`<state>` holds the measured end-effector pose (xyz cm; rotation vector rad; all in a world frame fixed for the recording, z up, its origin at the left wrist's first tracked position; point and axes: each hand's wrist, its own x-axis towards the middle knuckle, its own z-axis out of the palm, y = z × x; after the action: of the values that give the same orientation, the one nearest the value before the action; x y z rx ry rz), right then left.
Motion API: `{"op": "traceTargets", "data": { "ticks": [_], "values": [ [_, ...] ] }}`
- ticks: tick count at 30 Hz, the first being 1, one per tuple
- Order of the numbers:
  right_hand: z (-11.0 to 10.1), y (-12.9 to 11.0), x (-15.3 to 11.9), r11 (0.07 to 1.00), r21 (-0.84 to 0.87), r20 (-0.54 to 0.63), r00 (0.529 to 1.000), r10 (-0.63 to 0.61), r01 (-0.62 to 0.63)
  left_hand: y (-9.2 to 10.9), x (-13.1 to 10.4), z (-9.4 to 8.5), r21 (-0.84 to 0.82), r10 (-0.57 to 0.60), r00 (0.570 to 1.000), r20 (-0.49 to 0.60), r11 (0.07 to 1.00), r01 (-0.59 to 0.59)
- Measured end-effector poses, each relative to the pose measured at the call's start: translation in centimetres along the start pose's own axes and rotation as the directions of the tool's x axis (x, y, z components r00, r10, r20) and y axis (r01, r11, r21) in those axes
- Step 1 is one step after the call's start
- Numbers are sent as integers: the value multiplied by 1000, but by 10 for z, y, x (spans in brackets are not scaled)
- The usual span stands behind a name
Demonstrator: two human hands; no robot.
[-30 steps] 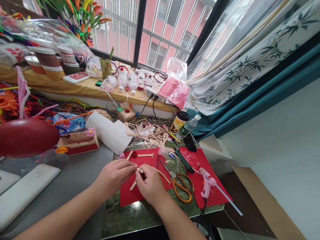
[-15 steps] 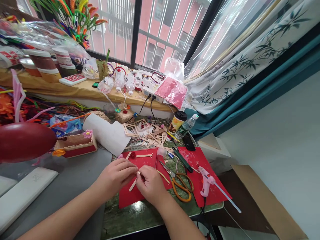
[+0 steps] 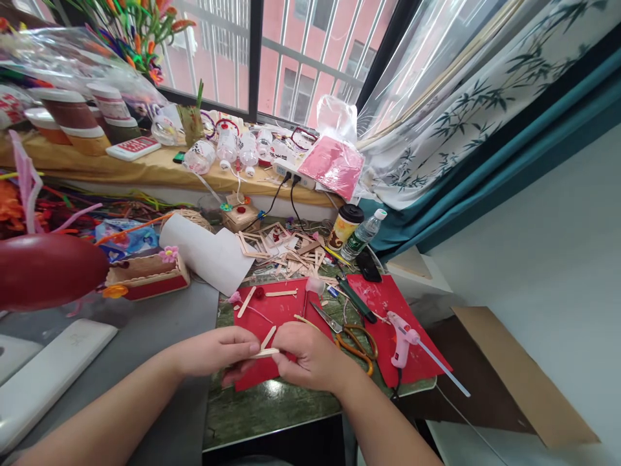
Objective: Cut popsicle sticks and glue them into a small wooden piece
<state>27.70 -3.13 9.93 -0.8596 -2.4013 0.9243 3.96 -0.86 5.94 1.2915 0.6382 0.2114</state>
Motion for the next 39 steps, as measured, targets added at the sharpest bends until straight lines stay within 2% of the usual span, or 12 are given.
{"op": "traceTargets", "data": {
  "ticks": [5, 8, 12, 22, 25, 27, 30, 32, 33, 35, 39],
  "values": [
    [-1, 4, -3, 998, -70, 43, 999, 9, -6, -1, 0, -1, 133, 1, 1000, 14, 991, -2],
    [-2, 5, -5, 996, -89, 62, 998, 20, -14, -2, 1, -1, 72, 5, 1000, -9, 997, -5],
    [-1, 6, -6, 996, -92, 53, 999, 12, -7, -1, 2, -3, -68, 23, 999, 31, 997, -21],
    [0, 7, -7, 994, -106, 22, 999, 31, -29, 0, -2, -11, -7, 72, 996, 46, 997, -72],
    [1, 6, -5, 994, -105, 43, 999, 32, -27, 4, -2, -9, 103, 100, 995, 12, 990, -101],
    [4, 7, -3, 994, -106, 54, 998, 32, -26, 7, -2, -5, 302, 178, 982, -58, 941, -152],
    [11, 12, 1, 995, -94, 61, 998, 23, -18, 9, -1, 6, 671, 314, 946, -81, 719, -181],
    [14, 15, 3, 997, -80, 52, 998, 25, -21, 7, 1, 12, 804, 349, 935, -54, 571, -167],
    [15, 17, 3, 997, -75, 45, 999, 28, -24, 6, 2, 14, 828, 351, 935, -48, 537, -160],
    [16, 18, 3, 997, -68, 25, 999, 36, -34, 3, 4, 16, 823, 341, 939, -47, 546, -157],
    [13, 19, 2, 997, -55, 23, 998, 57, -55, 2, 6, 12, 699, 295, 955, -33, 690, -189]
  ]
}}
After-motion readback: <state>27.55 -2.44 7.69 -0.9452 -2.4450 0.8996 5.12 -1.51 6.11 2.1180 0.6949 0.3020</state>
